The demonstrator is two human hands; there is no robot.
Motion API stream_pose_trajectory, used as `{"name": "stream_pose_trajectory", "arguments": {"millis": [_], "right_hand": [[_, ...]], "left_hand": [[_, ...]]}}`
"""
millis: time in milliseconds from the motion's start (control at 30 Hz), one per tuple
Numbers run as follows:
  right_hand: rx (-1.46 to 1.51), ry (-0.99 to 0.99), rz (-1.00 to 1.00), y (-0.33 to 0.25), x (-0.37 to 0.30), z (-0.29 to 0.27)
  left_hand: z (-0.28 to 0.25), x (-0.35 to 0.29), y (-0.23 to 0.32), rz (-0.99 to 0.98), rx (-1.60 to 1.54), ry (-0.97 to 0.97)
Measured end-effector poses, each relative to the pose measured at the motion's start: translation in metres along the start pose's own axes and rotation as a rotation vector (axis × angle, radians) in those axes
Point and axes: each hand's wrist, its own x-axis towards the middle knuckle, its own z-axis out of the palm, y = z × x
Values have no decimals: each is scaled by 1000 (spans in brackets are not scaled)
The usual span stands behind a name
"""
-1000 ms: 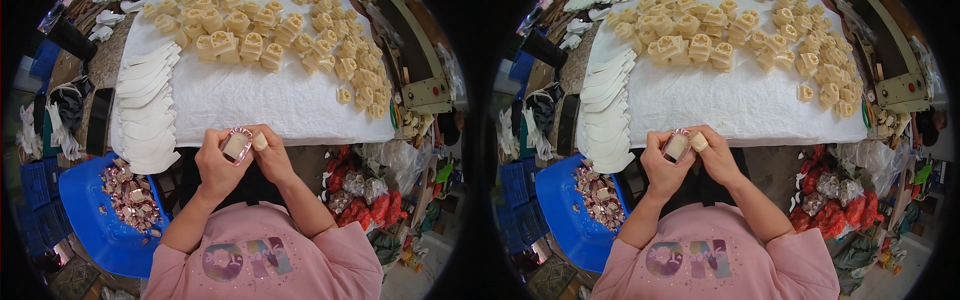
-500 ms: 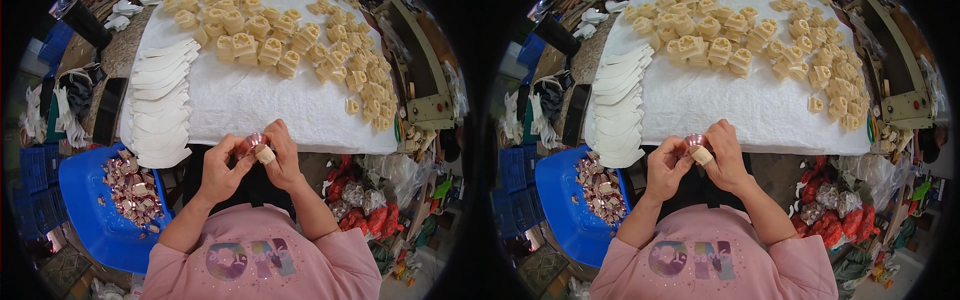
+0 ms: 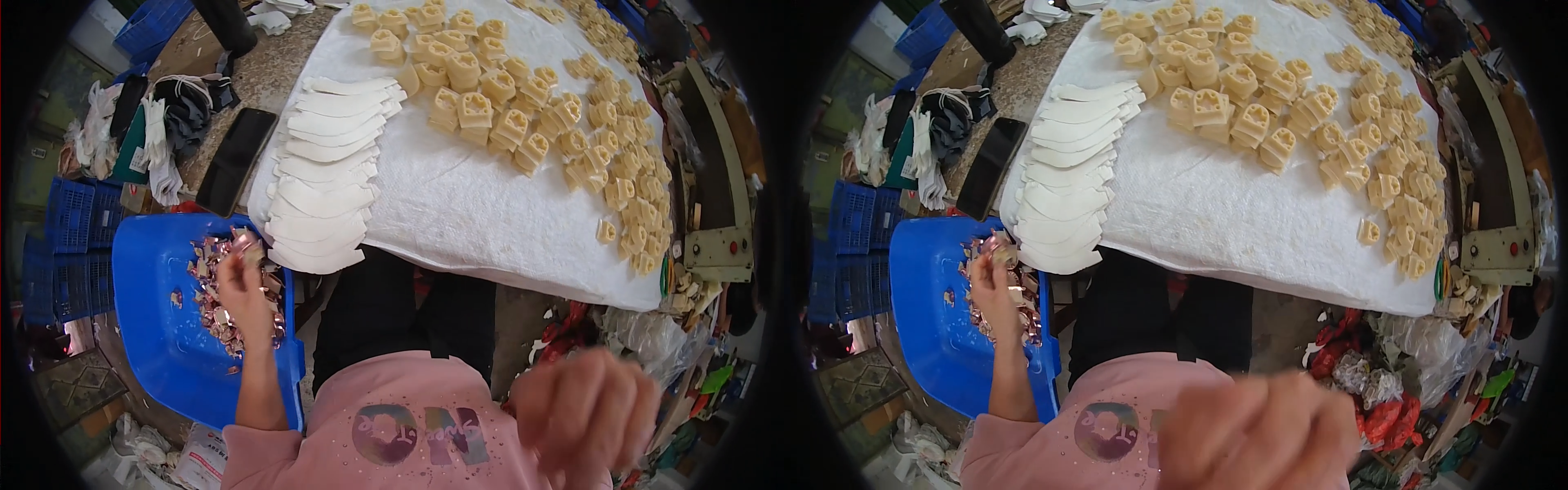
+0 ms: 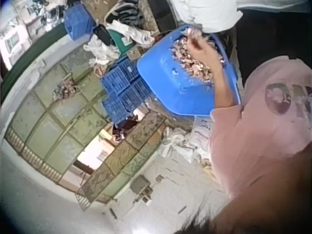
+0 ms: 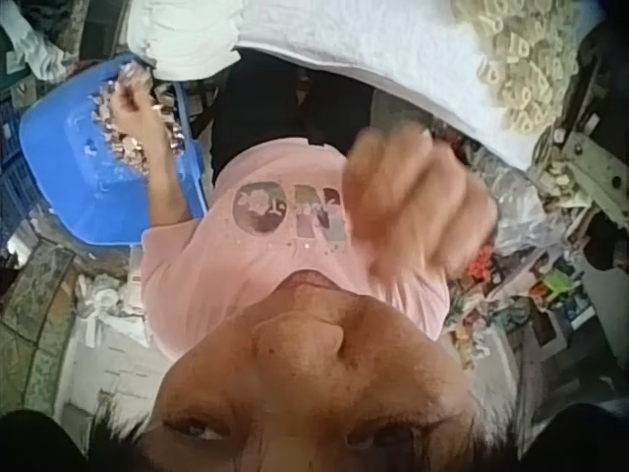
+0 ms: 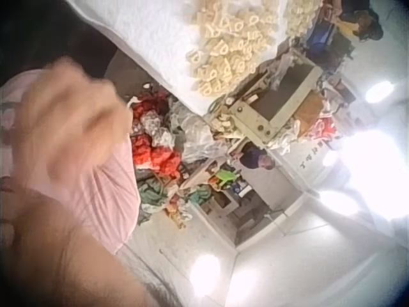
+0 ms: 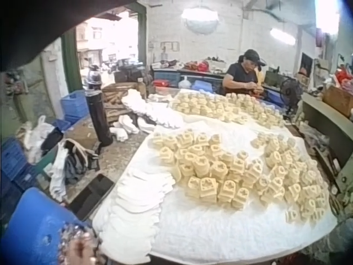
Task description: Assembling small beige plastic components onto white curved shoe strips.
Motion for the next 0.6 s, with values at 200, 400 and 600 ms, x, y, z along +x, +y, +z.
{"name": "stream_pose_trajectory", "arguments": {"millis": [200, 400, 600], "right_hand": [[-2554, 233, 616, 6, 24, 12], [-2902, 172, 915, -7, 35, 32], [-3441, 238, 866, -27, 44, 54]], "left_hand": [[-81, -9, -84, -15, 631, 211], [-15, -13, -15, -41, 253, -45], [52, -30, 17, -501, -926, -177]]}}
